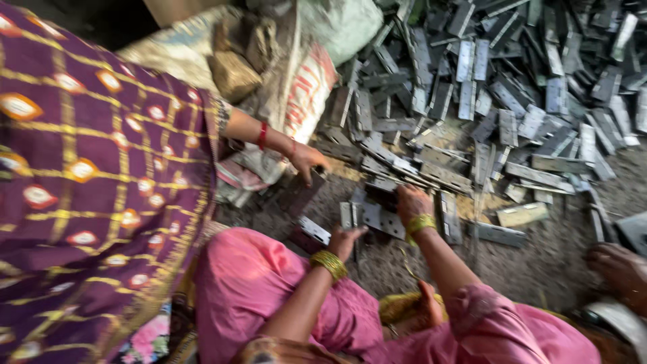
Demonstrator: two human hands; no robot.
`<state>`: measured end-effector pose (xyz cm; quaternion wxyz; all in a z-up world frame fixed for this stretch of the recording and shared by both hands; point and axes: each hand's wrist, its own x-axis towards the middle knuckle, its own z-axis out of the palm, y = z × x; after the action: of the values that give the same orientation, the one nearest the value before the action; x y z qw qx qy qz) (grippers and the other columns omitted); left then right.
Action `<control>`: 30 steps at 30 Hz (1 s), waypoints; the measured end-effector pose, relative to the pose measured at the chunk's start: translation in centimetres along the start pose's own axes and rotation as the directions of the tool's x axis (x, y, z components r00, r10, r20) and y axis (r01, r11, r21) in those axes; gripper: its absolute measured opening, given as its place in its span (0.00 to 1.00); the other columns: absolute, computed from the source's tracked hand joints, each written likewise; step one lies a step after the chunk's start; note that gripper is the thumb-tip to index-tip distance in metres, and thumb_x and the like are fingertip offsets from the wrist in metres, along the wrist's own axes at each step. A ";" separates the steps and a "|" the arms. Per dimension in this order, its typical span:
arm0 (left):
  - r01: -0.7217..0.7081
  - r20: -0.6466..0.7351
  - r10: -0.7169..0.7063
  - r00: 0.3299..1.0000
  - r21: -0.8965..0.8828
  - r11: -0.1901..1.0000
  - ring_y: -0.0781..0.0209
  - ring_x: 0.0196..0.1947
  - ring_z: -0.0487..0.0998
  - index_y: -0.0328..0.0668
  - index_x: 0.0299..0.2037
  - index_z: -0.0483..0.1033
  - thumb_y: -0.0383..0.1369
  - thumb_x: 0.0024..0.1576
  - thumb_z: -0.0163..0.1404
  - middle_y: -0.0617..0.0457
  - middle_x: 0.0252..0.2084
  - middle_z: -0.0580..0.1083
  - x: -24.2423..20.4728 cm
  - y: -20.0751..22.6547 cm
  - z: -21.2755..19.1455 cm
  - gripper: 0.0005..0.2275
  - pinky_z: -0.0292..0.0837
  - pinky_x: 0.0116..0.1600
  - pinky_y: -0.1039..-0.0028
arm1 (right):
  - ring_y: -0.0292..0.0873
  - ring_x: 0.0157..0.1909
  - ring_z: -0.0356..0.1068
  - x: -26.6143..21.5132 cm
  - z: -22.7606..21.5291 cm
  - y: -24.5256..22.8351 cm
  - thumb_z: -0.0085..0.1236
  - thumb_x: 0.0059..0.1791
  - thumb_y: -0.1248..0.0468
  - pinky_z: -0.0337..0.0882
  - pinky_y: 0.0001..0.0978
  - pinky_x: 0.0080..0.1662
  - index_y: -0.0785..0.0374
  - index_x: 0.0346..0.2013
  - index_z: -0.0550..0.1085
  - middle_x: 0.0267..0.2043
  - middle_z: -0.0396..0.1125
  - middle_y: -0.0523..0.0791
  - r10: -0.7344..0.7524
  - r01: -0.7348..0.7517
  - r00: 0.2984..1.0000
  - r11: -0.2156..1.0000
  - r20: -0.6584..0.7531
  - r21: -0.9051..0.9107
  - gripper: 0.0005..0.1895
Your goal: The person sits on the ground and assembles metal hinges by inserting pins into aligned plates using a metal rod. She repeatedly picks up hinge parts, aligns them, inserts the pin, and places the assembled hinge aside.
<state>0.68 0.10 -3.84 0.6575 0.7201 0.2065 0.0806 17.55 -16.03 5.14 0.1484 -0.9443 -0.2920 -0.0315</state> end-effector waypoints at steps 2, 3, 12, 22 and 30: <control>-0.194 0.008 0.197 0.980 0.211 0.958 0.49 0.43 0.79 0.27 0.41 0.80 0.40 0.55 0.63 0.40 0.43 0.78 0.4 -0.2 -0.3 0.18 0.71 0.52 0.65 | 0.55 0.50 0.71 0.2 -0.6 0.1 0.49 0.50 0.65 0.72 0.49 0.47 0.57 0.36 0.75 0.43 0.72 0.48 -0.001 0.003 0.997 1.000 -0.078 0.030 0.06; -0.172 0.008 0.174 0.985 0.193 0.966 0.51 0.42 0.80 0.27 0.41 0.80 0.40 0.55 0.62 0.41 0.42 0.79 -0.3 -0.6 0.1 0.17 0.72 0.52 0.66 | 0.54 0.51 0.72 -0.8 -1.0 0.4 0.48 0.51 0.65 0.72 0.50 0.47 0.57 0.35 0.75 0.43 0.73 0.47 0.007 -0.004 0.995 1.000 -0.097 0.030 0.07; 0.075 0.011 -0.074 0.997 -0.161 0.984 0.57 0.38 0.81 0.30 0.44 0.80 0.34 0.55 0.58 0.47 0.40 0.82 -1.1 1.7 -0.5 0.13 0.75 0.47 0.67 | 0.58 0.46 0.73 0.5 -4.4 1.1 0.56 0.48 0.68 0.71 0.48 0.47 0.59 0.45 0.77 0.43 0.73 0.53 0.375 -0.207 0.886 0.846 -0.272 0.492 0.11; 0.164 0.181 -0.079 0.980 -0.520 0.838 0.55 0.30 0.83 0.27 0.43 0.78 0.25 0.60 0.52 0.44 0.34 0.80 -1.3 3.1 -0.2 0.07 0.80 0.36 0.66 | 0.52 0.43 0.71 2.7 -7.5 2.9 0.51 0.60 0.63 0.70 0.45 0.44 0.63 0.49 0.72 0.43 0.72 0.49 0.433 -0.139 0.830 0.770 -0.351 0.623 0.07; 0.111 0.022 -0.111 0.994 -0.370 0.923 0.56 0.32 0.82 0.30 0.41 0.80 0.27 0.55 0.57 0.46 0.35 0.81 -1.0 1.6 -0.5 0.08 0.78 0.41 0.68 | 0.42 0.37 0.68 -9.7 -3.9 -4.1 0.53 0.54 0.60 0.72 0.37 0.39 0.65 0.57 0.67 0.39 0.68 0.44 0.338 -0.316 0.909 0.173 0.245 0.933 0.18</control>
<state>-0.06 0.05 -2.02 0.7850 0.5705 0.2278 0.0807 7.29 -19.23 8.51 0.6958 -0.6952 -0.0400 0.1760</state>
